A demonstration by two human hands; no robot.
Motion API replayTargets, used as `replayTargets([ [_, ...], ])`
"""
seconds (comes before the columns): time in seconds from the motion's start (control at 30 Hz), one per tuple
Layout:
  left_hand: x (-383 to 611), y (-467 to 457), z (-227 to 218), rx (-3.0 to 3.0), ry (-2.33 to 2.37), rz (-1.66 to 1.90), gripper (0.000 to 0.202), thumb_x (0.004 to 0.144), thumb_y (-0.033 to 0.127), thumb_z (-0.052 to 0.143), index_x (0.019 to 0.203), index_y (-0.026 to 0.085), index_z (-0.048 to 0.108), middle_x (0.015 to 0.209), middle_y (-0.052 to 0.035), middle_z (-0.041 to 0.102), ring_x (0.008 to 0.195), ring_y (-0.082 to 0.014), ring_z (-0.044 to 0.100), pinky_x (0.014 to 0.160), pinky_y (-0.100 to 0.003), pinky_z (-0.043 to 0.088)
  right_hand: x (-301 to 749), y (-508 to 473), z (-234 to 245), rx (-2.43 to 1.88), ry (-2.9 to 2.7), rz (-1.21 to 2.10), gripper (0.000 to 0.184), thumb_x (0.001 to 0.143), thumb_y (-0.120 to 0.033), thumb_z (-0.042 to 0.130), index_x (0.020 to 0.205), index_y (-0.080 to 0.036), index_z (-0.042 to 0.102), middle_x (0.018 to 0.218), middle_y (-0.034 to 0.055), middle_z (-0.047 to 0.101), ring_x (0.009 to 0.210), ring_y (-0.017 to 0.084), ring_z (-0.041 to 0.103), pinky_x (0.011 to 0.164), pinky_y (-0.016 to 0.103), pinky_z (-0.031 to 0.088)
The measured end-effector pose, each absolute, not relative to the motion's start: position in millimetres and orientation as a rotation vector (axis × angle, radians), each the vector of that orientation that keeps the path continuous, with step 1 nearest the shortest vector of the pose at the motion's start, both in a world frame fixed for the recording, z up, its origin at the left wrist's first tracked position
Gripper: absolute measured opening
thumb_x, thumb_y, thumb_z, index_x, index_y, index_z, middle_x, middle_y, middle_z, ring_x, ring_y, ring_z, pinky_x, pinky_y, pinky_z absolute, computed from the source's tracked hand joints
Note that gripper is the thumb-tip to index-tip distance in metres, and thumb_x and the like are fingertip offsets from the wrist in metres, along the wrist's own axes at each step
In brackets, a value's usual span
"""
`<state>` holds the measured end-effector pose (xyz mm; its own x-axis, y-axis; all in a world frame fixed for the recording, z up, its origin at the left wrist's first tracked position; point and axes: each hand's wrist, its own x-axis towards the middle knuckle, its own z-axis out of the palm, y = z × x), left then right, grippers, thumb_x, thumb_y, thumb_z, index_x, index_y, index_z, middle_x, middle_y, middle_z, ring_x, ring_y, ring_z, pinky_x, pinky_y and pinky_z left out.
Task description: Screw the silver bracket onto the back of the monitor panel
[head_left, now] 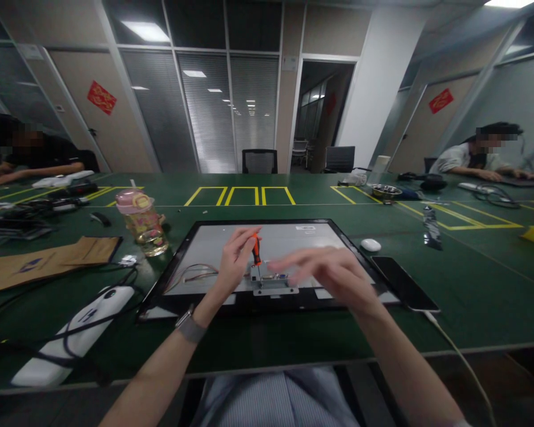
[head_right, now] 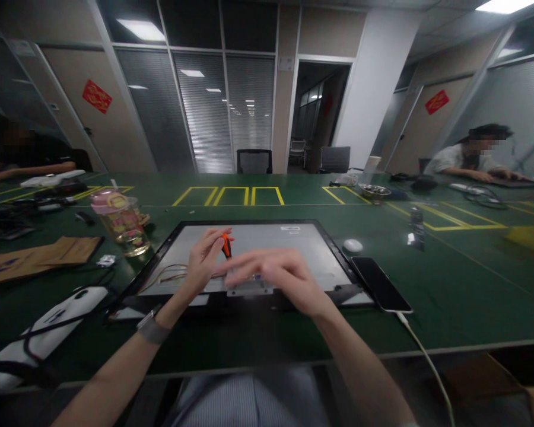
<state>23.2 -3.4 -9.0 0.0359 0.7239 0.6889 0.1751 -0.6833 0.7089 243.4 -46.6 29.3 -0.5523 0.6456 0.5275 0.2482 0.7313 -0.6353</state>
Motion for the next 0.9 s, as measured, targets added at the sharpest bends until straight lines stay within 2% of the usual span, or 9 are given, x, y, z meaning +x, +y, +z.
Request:
replayTargets([
  [0.13,24,-1,-11,1.827,0.869,1.662,0.03,0.088,0.029,0.051,0.116,0.023,0.059,0.106,-0.0057,0.052,0.085,-0.0126,0.062,0.08,-0.027,0.051,247,30,1,-0.933,-2.092,0.576,0.042,0.091,-0.042,0.033,0.12,-0.025,0.058,0.126,0.0054,0.059,0.12,0.023,0.05,0.104,0.043,0.034],
  [0.27,19,3,-14,1.787,0.908,1.709,0.027,0.082,0.028,0.059,0.108,0.022,0.065,0.096,-0.0034,0.051,0.083,-0.0111,0.058,0.077,-0.024,0.052,261,63,-53,-1.22,-2.247,0.65,0.045,0.092,-0.037,0.03,0.128,-0.02,0.05,0.138,0.0093,0.047,0.128,0.023,0.041,0.109,0.048,0.022],
  [0.33,16,5,-13,1.755,0.915,1.7,0.027,0.08,0.028,0.061,0.105,0.021,0.066,0.092,-0.0029,0.052,0.081,-0.0111,0.058,0.075,-0.024,0.052,266,62,-70,-1.272,-2.389,0.633,0.044,0.093,-0.035,0.026,0.129,-0.023,0.048,0.14,0.0063,0.044,0.134,0.024,0.033,0.11,0.055,0.008],
  [0.37,15,5,-13,1.732,0.91,1.67,0.027,0.081,0.029,0.06,0.106,0.021,0.065,0.092,-0.003,0.053,0.079,-0.0112,0.059,0.076,-0.026,0.052,267,60,-74,-1.275,-2.426,0.607,0.044,0.093,-0.034,0.025,0.129,-0.024,0.048,0.142,0.0049,0.042,0.135,0.024,0.03,0.11,0.055,0.006],
  [0.47,13,7,-11,1.637,0.824,1.558,0.03,0.084,0.032,0.054,0.111,0.018,0.061,0.095,-0.006,0.059,0.079,-0.0139,0.062,0.076,-0.032,0.053,267,54,-74,-1.288,-2.469,0.559,0.044,0.094,-0.034,0.024,0.132,-0.027,0.045,0.144,0.0031,0.039,0.136,0.021,0.027,0.11,0.053,0.006],
  [0.57,12,9,-12,1.546,0.703,1.514,0.031,0.085,0.034,0.052,0.109,0.016,0.061,0.099,-0.0091,0.061,0.086,-0.0183,0.062,0.077,-0.036,0.054,266,52,-70,-1.303,-2.443,0.578,0.046,0.094,-0.038,0.02,0.131,-0.026,0.046,0.144,0.0026,0.038,0.136,0.02,0.027,0.111,0.05,0.008],
  [0.73,11,9,-11,1.674,0.876,1.64,0.02,0.081,0.031,0.06,0.092,0.017,0.068,0.09,-0.0054,0.06,0.08,-0.0136,0.059,0.074,-0.027,0.05,265,54,-69,-1.308,-2.445,0.622,0.05,0.094,-0.047,0.02,0.129,-0.027,0.048,0.144,0.0033,0.039,0.136,0.022,0.026,0.111,0.052,0.007],
  [0.8,11,8,-10,1.709,0.916,1.657,0.021,0.082,0.031,0.058,0.095,0.017,0.068,0.085,-0.0043,0.059,0.078,-0.0132,0.058,0.074,-0.026,0.05,265,55,-70,-1.308,-2.466,0.588,0.048,0.093,-0.049,0.024,0.13,-0.028,0.048,0.144,0.0032,0.039,0.136,0.023,0.027,0.11,0.053,0.007],
  [0.9,10,7,-10,1.641,0.834,1.582,0.028,0.086,0.032,0.051,0.105,0.017,0.063,0.088,-0.0059,0.061,0.079,-0.0151,0.061,0.072,-0.029,0.051,265,55,-69,-1.291,-2.474,0.575,0.048,0.093,-0.048,0.025,0.129,-0.029,0.048,0.144,0.0031,0.039,0.136,0.024,0.028,0.11,0.053,0.008],
])
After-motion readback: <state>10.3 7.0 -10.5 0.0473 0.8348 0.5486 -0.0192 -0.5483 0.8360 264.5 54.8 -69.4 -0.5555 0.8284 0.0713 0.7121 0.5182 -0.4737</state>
